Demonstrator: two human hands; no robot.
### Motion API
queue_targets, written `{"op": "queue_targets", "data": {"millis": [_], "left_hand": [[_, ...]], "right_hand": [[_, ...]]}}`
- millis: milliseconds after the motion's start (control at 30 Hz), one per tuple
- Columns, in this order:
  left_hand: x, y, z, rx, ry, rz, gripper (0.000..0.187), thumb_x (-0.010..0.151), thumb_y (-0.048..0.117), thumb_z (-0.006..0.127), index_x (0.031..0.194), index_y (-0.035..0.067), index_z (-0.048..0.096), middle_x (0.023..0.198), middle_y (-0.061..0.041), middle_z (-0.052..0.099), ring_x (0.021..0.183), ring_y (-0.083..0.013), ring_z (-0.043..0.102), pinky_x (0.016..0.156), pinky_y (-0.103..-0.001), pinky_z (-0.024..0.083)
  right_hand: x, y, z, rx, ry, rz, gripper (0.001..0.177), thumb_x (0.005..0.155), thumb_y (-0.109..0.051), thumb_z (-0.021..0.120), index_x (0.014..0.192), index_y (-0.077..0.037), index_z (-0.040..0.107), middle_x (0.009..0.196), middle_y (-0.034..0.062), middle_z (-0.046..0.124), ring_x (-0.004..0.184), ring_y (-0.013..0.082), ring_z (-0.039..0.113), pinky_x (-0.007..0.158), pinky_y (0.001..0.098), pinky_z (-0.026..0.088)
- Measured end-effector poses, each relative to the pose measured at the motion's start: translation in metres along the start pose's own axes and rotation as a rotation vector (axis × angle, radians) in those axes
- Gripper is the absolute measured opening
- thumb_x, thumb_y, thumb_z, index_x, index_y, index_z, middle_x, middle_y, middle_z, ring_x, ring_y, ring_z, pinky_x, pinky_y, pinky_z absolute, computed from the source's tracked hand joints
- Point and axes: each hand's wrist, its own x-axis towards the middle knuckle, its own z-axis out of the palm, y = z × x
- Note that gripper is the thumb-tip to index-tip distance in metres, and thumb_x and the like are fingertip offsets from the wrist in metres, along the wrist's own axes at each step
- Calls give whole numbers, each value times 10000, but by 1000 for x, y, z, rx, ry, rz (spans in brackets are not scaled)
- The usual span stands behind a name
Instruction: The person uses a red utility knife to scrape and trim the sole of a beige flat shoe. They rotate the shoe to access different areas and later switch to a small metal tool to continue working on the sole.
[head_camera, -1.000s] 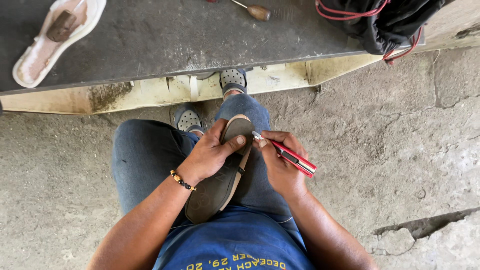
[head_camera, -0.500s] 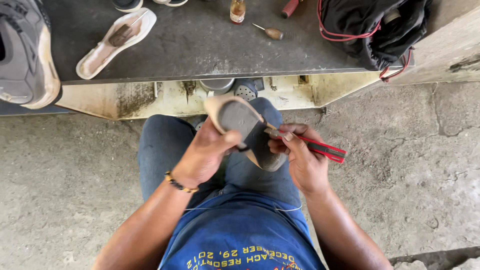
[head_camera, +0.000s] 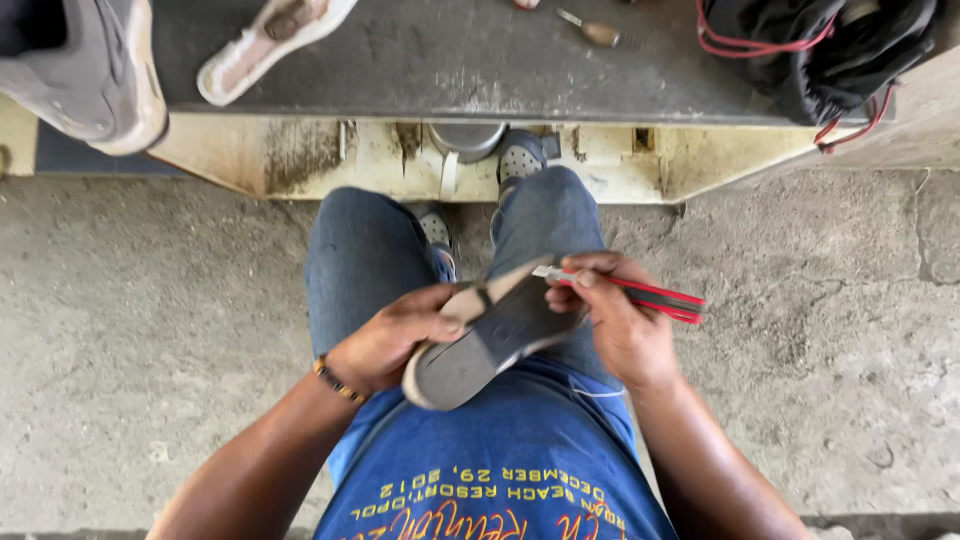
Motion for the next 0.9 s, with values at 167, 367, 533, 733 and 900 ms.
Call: {"op": "queue_targets", "data": {"millis": [167, 367, 533, 733, 900], "left_hand": [[90, -34, 9, -173, -18, -16, 435, 887, 32, 807, 1306, -41, 713, 1010, -252, 801, 877, -408, 845, 758, -549, 725], [108, -44, 32, -224, 111, -21, 406, 864, 39, 918, 1215, -66, 744, 984, -258, 831, 829, -379, 861, 712, -491, 727], [102, -50, 35, -167, 109, 35, 351, 855, 29, 975, 1128, -65, 775, 899, -245, 839, 762, -341, 865, 623, -446, 726], [106, -54, 41, -268, 113, 65, 276, 868, -7, 944, 1075, -55, 767, 871, -235, 832, 730, -325, 856, 608, -399, 708], [105, -55, 40, -275, 120, 92, 254, 868, -13, 947, 1041, -41, 764, 835, -225, 826, 695, -304, 850, 576, -376, 695]], "right_hand": [[-14, -17, -19, -182, -29, -21, 275, 983, -53, 762, 1214, 93, 791, 900, 307, 840, 810, 315, 873, 741, 464, 769], [-26, -9, -14, -341, -112, 118, 342, 943, -69, 853, 1258, 47, 789, 913, 260, 848, 826, 306, 881, 742, 491, 758], [-34, -18, -3, -569, -141, 194, 249, 992, -189, 861, 1209, -66, 863, 889, 177, 888, 865, 265, 905, 773, 431, 759], [-36, -27, 16, -589, -100, 16, 127, 987, -114, 861, 1105, -70, 876, 743, 149, 806, 773, 199, 842, 633, 369, 674], [-36, -28, 25, -593, -126, -72, 104, 972, -60, 872, 1075, -46, 869, 692, 163, 750, 744, 177, 802, 571, 340, 628]]}}
